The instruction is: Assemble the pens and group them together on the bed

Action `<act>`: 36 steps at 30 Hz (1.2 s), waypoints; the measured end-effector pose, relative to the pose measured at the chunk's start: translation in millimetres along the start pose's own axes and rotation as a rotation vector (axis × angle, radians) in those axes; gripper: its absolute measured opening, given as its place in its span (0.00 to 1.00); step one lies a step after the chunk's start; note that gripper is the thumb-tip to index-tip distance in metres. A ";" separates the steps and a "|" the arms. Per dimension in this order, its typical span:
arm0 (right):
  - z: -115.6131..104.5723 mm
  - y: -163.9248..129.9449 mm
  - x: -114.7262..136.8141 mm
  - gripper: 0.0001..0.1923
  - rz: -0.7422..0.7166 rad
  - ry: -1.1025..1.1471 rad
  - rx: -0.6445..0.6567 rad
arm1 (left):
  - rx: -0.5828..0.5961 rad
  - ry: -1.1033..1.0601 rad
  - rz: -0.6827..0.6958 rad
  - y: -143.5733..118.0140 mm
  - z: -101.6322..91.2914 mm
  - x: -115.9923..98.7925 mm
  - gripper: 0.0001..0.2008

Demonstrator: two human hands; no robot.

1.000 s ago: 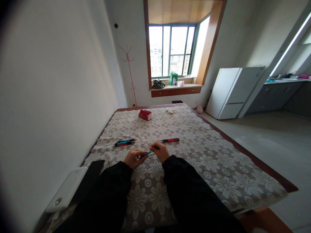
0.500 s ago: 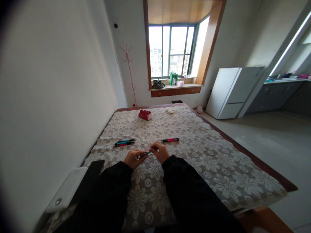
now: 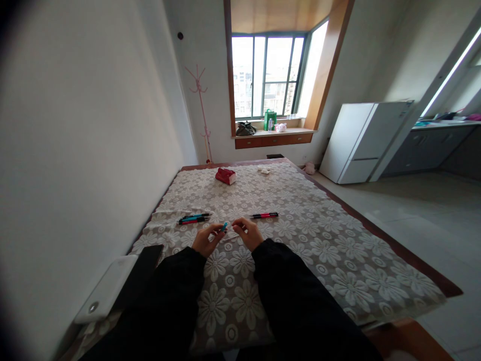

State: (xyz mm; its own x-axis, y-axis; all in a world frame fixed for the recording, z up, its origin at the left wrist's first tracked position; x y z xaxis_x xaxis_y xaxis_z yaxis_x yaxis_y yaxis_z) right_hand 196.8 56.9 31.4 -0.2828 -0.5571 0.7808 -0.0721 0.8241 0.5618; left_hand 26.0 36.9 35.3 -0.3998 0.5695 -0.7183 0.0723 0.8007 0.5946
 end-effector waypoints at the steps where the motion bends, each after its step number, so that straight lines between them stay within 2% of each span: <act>1: 0.2 -0.4 2.2 0.08 -0.046 -0.065 0.023 | -0.064 -0.055 -0.044 2.0 -4.0 3.3 0.12; 3: 3.4 -2.8 5.1 0.09 -0.165 -0.215 0.098 | -0.165 -0.182 -0.142 5.0 -10.3 12.1 0.12; 5: 8.3 -6.6 2.7 0.14 -0.262 -0.367 0.186 | -0.209 -0.275 -0.208 6.4 -13.0 19.3 0.12; 7: 11.5 -9.1 -4.5 0.15 -0.287 -0.492 0.249 | -0.205 -0.261 -0.197 6.9 -13.3 20.1 0.10; 10: 12.3 -9.1 -13.6 0.09 -0.257 -0.588 0.294 | -0.144 -0.123 -0.096 6.3 -10.1 11.8 0.07; 13: 12.0 -7.3 -13.6 0.03 -0.253 -0.603 0.318 | -0.077 -0.053 -0.032 5.2 -5.3 3.8 0.07; 20: 8.3 -4.6 -1.4 0.05 -0.291 -0.506 0.304 | -0.054 -0.009 0.011 4.8 -4.6 -0.2 0.07; 27: 13.1 -7.5 -5.4 0.03 -0.294 -0.451 0.421 | -0.065 -0.009 0.005 4.7 -5.5 -0.4 0.07; 29: 13.1 -7.5 -5.6 0.04 -0.285 -0.427 0.403 | -0.076 0.004 0.011 5.0 -6.3 -0.8 0.07; 31: 9.6 -5.0 -2.7 0.04 -0.248 -0.353 0.323 | -0.072 0.015 0.013 5.1 -6.0 -0.2 0.07; 33: 1.3 0.2 1.6 0.04 -0.165 -0.231 0.165 | -0.071 0.025 0.012 4.9 -5.6 1.6 0.07; 36: -10.8 6.2 6.9 0.06 -0.002 0.071 -0.064 | -0.087 0.044 0.012 4.0 -5.2 5.2 0.07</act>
Point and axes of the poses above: each hand's wrist, its own y-axis towards the middle knuckle, its own z-axis out of the palm, x = y × z, the point moved 6 cm from there along y, towards the middle knuckle, and after that the axes turned 12 degrees about -x, right-handed, at the moved point
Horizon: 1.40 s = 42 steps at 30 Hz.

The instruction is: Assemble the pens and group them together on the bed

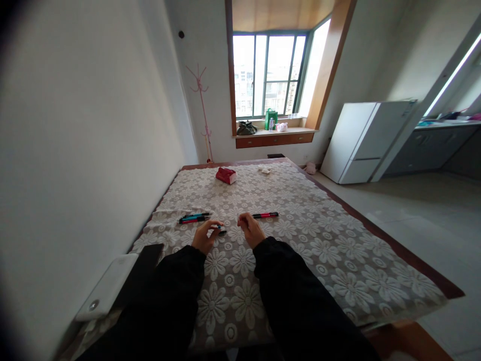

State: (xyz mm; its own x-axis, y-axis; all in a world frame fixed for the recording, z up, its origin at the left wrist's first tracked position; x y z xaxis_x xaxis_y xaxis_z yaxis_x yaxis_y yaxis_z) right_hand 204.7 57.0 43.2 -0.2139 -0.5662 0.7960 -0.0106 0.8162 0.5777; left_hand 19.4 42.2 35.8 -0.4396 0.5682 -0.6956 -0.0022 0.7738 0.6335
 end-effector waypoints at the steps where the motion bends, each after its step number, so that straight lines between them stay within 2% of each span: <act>1: -1.4 1.1 1.4 0.07 0.049 0.108 -0.043 | -0.004 0.012 0.002 -0.4 0.3 0.9 0.07; 3: -1.5 2.1 2.8 0.09 0.126 0.279 -0.087 | -0.005 0.044 0.014 -1.4 1.1 1.1 0.07; 6: -1.1 2.1 2.1 0.11 0.191 0.403 -0.125 | 0.011 0.088 0.046 -2.5 1.9 -2.2 0.07; 13: -6.8 2.4 8.2 0.12 0.177 0.420 -0.213 | 0.078 0.139 0.106 -2.2 2.2 -10.6 0.09; 18: 3.1 -3.3 13.2 0.11 0.154 0.331 -0.104 | 0.084 0.141 0.145 -2.3 2.1 -12.5 0.11; 23: 11.7 -7.5 6.0 0.11 0.106 0.193 -0.002 | 0.103 0.116 0.149 -3.2 3.2 -13.2 0.11; 28: 9.9 -8.4 -6.3 0.12 0.217 0.231 -0.011 | 0.119 0.091 0.138 -4.0 4.6 -14.1 0.10; 32: 12.0 -9.2 -5.2 0.14 0.227 0.213 0.026 | 0.132 0.101 0.133 -4.9 6.2 -13.4 0.10; 37: 10.2 -7.5 -5.0 0.16 0.269 0.281 -0.022 | 0.147 0.108 0.130 -6.2 7.8 -10.6 0.11; 42: 14.1 -9.8 -8.7 0.16 0.302 0.350 0.024 | 0.160 0.095 0.142 -6.2 8.3 -9.3 0.11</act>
Point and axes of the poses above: each hand's wrist, its own y-axis towards the middle knuckle, its own z-axis out of the palm, x = y × z, the point moved 6 cm from there along y, towards the middle knuckle, and after that the axes turned 12 degrees about -x, right-handed, at the moved point
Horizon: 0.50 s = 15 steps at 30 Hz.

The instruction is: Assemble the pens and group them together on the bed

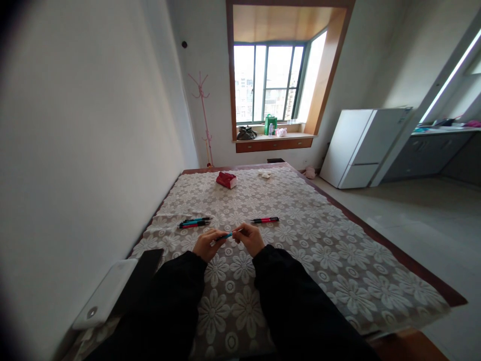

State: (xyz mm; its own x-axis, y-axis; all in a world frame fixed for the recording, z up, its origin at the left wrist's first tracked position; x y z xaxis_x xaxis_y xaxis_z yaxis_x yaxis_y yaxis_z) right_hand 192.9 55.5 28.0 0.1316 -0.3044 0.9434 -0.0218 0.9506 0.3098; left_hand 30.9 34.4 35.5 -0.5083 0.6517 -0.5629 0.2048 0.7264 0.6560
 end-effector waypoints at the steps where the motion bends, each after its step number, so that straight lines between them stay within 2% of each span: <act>1: -0.4 -0.3 -1.2 0.15 0.001 -0.004 -0.001 | 0.000 -0.005 0.002 0.1 -0.1 -0.1 0.11; 8: -5.8 0.7 -5.3 0.13 -0.064 -0.100 -0.061 | -0.020 -0.033 0.029 0.7 -2.6 -5.6 0.10; 12: 0.4 -0.2 -5.6 0.13 -0.034 -0.078 0.005 | -0.026 0.007 0.025 0.8 -3.9 -6.9 0.09; 15: 5.1 -2.4 -2.3 0.13 -0.077 -0.156 0.054 | -0.056 0.050 -0.007 1.3 -5.7 -3.7 0.09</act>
State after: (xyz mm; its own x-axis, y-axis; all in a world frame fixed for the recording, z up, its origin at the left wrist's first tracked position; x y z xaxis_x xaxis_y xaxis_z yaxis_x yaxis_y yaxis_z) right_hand 187.6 53.6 25.7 -0.0201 -0.3864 0.9221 -0.0715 0.9205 0.3841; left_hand 28.3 31.7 41.3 -0.5512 0.6336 -0.5429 0.1547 0.7170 0.6797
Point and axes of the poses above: each hand's wrist, its own y-axis towards the middle knuckle, its own z-axis out of the palm, x = y × z, the point moved 6 cm from there along y, towards the middle knuckle, and after that the axes turned 12 degrees about -x, right-handed, at the moved point
